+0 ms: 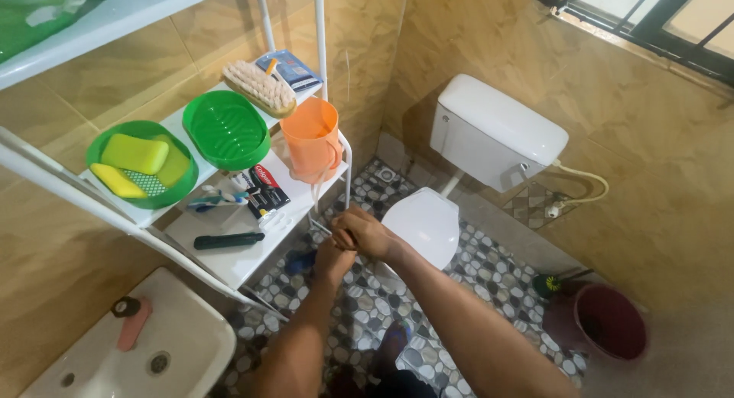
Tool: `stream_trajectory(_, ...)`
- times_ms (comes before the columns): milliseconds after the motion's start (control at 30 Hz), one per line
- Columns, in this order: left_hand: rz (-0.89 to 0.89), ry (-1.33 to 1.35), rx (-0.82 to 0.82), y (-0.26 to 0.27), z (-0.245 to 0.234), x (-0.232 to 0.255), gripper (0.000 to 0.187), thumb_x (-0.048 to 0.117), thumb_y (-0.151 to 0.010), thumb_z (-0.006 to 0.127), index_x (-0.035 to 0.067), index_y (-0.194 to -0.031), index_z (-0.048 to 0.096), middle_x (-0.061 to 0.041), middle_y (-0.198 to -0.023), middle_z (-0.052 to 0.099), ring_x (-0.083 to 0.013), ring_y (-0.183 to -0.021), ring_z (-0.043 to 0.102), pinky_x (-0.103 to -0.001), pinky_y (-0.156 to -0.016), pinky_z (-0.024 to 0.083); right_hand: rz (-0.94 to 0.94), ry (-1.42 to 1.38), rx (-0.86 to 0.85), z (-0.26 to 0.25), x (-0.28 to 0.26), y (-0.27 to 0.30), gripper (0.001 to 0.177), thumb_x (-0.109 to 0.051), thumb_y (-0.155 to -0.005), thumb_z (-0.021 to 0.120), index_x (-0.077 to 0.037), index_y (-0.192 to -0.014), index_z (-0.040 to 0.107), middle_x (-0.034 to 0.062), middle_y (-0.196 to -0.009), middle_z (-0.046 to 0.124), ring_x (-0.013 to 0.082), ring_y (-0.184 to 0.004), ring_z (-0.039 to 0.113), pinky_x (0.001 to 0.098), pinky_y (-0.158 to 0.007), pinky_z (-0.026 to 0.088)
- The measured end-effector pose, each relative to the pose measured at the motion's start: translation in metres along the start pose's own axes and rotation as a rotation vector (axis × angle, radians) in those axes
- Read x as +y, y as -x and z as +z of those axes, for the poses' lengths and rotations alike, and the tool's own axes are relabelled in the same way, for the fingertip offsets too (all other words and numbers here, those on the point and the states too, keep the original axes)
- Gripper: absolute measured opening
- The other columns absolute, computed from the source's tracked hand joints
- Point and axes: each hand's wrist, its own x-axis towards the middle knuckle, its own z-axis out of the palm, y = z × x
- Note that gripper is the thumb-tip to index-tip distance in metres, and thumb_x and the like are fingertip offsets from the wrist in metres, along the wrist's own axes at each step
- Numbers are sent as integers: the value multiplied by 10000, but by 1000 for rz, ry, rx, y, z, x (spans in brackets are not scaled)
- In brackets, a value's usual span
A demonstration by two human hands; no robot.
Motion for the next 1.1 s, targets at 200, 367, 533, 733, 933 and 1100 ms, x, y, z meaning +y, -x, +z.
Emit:
stream_trajectory(200,47,29,56,4,-29,31,386,394,-784,660,10,-782,702,-258,-832,709,-451,-863,709,-500,-757,565,256,-227,104,-3,-6,-9,475,-185,-1022,384,-61,-566,430,78,-577,440,209,-592,497,341,-690,498)
stream_trajectory(367,8,203,54,-6,-61,48,411,389,-755,703,-20,-796,714,-281,-813,697,-464,-873,697,-509,-702,551,268,-238,219,-1,3,-18,449,-225,-1029,441,-52,-615,453,62,-612,432,190,-611,428,342,-665,427)
stream_trajectory(533,-21,248,3,-26,-5,-28,399,363,-729,685,8,-912,683,-200,-896,738,-367,-846,749,-459,-669,565,371,-97,192,22,-9,-17,411,-289,-967,432,-83,-612,462,37,-653,504,174,-621,475,317,-618,399)
stream_trajectory(733,-200,261,5,-26,9,-45,490,448,-859,667,5,-1069,665,-249,-1026,710,-377,-1012,688,-423,-785,533,382,-190,280,29,17,-21,430,-268,-975,471,-79,-589,467,53,-609,500,180,-617,498,329,-660,447)
stream_trajectory(933,-192,-11,-89,-8,-44,-8,524,525,-834,616,46,-1006,744,-216,-999,751,-389,-1053,703,-464,-885,541,447,-306,335,29,12,-48,354,-255,-964,519,-46,-678,532,49,-620,500,175,-576,473,332,-570,413)
stream_trajectory(1100,-266,-73,-139,7,-86,44,566,567,-817,594,64,-1026,751,-220,-982,757,-397,-1040,711,-476,-907,547,601,-149,433,38,-24,-65,370,-312,-947,457,-75,-665,489,22,-567,457,151,-479,430,328,-440,354)
